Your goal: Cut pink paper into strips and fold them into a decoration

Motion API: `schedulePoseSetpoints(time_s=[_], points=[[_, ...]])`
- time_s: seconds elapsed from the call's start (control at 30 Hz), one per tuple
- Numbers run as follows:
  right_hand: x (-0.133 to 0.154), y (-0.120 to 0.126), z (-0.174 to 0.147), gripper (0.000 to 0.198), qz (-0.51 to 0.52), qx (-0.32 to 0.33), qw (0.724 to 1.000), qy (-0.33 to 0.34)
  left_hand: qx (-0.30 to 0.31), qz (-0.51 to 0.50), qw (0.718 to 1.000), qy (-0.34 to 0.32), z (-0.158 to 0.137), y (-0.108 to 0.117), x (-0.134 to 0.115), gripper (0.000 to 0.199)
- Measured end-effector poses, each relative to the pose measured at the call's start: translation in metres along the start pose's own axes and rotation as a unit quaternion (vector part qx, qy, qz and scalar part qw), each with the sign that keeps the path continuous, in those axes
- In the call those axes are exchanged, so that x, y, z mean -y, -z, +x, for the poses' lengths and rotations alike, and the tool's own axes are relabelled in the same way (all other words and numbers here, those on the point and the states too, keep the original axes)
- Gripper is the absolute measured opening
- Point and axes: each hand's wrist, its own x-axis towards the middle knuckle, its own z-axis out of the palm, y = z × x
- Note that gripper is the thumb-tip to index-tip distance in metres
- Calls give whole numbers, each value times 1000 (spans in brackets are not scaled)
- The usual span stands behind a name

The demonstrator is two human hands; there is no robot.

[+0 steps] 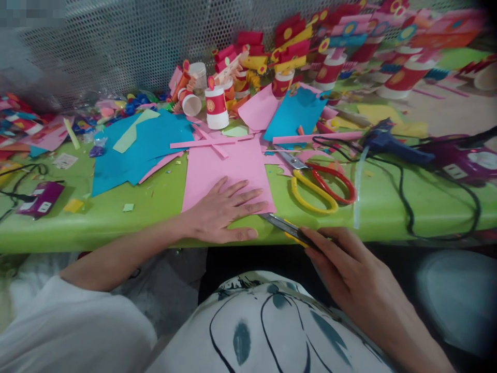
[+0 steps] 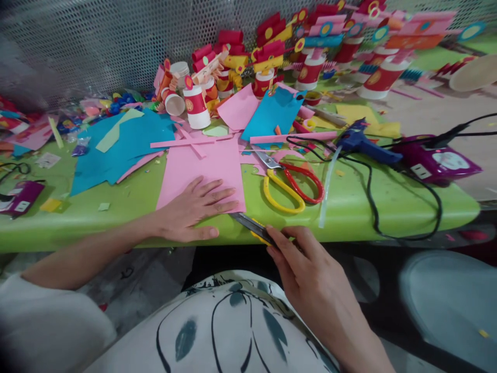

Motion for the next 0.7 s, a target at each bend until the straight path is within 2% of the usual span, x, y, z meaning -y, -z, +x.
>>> schedulePoseSetpoints(time_s=[0.27,0.7], points=[[6,-6,7,33,22,6,1000,-12,4,1,1000,0,1,2,-1,73],[11,-14,15,32,29,11,999,25,14,-22,1000,10,4,4,-4,79]])
